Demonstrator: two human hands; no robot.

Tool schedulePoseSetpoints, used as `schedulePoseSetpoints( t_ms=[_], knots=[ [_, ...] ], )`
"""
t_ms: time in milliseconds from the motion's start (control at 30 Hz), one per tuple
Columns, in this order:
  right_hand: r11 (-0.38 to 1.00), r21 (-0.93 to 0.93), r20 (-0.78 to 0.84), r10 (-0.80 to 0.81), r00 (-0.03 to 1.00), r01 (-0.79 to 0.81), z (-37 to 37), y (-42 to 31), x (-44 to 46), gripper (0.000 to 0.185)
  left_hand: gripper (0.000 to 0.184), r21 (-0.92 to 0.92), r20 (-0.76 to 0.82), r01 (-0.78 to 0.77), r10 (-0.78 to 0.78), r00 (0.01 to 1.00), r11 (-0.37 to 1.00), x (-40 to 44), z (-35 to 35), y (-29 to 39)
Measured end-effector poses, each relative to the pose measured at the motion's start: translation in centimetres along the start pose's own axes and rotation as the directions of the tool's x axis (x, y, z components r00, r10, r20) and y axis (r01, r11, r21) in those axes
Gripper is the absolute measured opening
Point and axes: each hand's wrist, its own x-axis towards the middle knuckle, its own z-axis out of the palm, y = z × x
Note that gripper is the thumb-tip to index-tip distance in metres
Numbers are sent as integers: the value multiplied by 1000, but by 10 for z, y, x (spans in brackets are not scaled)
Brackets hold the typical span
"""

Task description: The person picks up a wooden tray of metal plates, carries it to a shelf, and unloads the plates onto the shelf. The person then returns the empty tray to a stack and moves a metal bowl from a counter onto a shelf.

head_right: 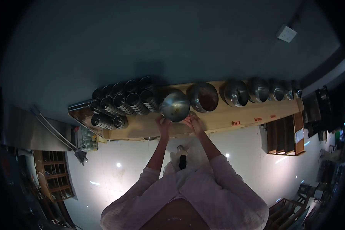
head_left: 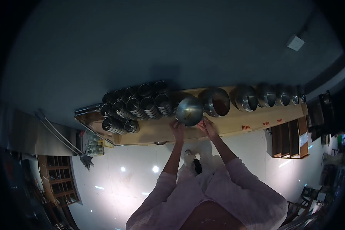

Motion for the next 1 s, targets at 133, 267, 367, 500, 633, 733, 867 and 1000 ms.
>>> schedulePoseSetpoints(
  t_ms=[133,267,367,500,633,733,867,1000],
  knots=[
    [997,64,-9,33,999,-32,-4,0,0,19,51,-12,9,10,-10,1000,1000,13,3,-2],
    [996,6,-91,86,992,-86,-5,-9,-16,19,52,-28,26,-12,13,1000,1000,16,10,10],
    [994,-83,-167,60,984,-75,-17,-19,-27,20,51,-54,28,-48,49,998,997,26,16,9],
    [987,-122,-257,72,964,-106,-41,-30,-29,19,49,-130,71,-55,64,995,990,46,1,-33],
    [999,-49,-270,2,963,-16,-64,-40,-24,17,47,306,426,225,-344,836,925,37,-14,-47],
    [999,32,-242,-25,970,34,-91,-40,-8,16,45,255,462,321,-406,789,912,-9,26,-44],
    [994,73,-138,-73,988,84,-103,-53,4,15,47,355,476,211,-370,798,911,-8,82,-50],
    [989,130,-245,-38,969,72,-88,-78,-4,20,23,350,578,-66,-161,800,934,6,119,-56]
  ],
)
